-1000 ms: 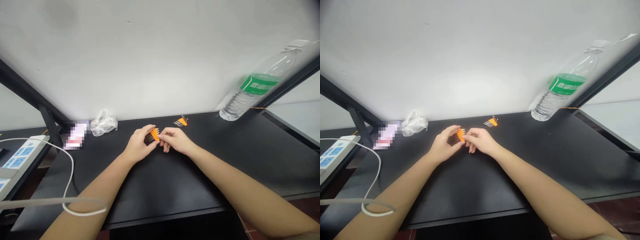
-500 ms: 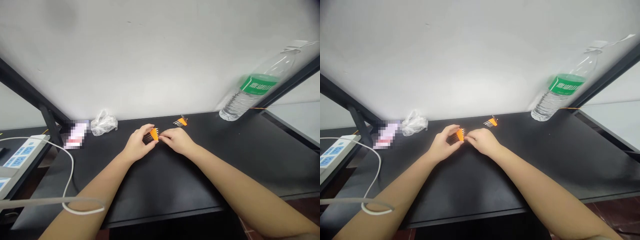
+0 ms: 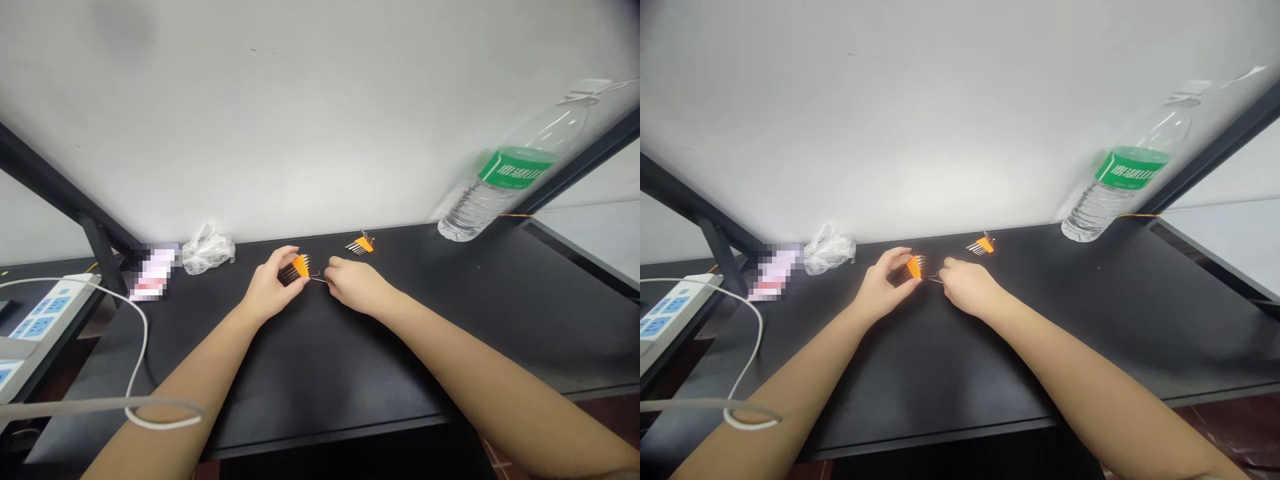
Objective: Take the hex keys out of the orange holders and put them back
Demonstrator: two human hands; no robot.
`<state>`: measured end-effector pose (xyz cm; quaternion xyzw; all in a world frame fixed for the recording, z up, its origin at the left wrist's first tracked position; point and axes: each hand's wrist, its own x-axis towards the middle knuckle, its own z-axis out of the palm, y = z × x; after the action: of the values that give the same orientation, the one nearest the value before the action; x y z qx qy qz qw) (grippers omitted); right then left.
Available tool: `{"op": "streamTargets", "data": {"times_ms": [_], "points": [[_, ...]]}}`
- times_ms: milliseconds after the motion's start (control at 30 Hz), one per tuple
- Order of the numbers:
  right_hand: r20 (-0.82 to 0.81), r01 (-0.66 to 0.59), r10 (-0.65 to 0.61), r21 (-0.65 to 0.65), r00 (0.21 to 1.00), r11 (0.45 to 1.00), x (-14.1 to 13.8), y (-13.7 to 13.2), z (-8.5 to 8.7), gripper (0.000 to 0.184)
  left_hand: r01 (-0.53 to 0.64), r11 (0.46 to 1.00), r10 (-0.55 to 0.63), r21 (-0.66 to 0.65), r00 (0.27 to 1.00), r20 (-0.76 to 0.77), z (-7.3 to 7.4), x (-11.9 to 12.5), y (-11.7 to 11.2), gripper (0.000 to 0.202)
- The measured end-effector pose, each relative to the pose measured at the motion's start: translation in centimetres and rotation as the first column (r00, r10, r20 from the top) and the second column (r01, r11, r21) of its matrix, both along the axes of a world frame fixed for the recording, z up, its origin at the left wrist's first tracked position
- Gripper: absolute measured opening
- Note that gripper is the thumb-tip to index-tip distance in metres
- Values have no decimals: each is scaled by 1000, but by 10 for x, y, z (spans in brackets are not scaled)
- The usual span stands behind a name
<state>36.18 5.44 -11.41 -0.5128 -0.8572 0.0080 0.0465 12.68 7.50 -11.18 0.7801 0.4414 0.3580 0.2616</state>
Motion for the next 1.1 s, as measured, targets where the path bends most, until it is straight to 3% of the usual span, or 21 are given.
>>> {"op": "streamTargets", "data": {"times_ms": [167,367,500,1100], "points": [[28,52,-52,-19,998,998,-1,-4,6,5,60,997,-57,54,997,-51,-1,-1,1,61],[-325,-101,83,-39,942,994,9,-2,14,13,91,987,-78,134,992,-104,-5,-2,6,56],[-431,-146,124,-19,894,989,13,-2,17,12,90,985,-72,149,990,-118,-6,-2,7,50],[-425,-170,160,13,891,985,15,-2,20,13,129,984,-114,124,987,-116,-2,1,2,44]]}}
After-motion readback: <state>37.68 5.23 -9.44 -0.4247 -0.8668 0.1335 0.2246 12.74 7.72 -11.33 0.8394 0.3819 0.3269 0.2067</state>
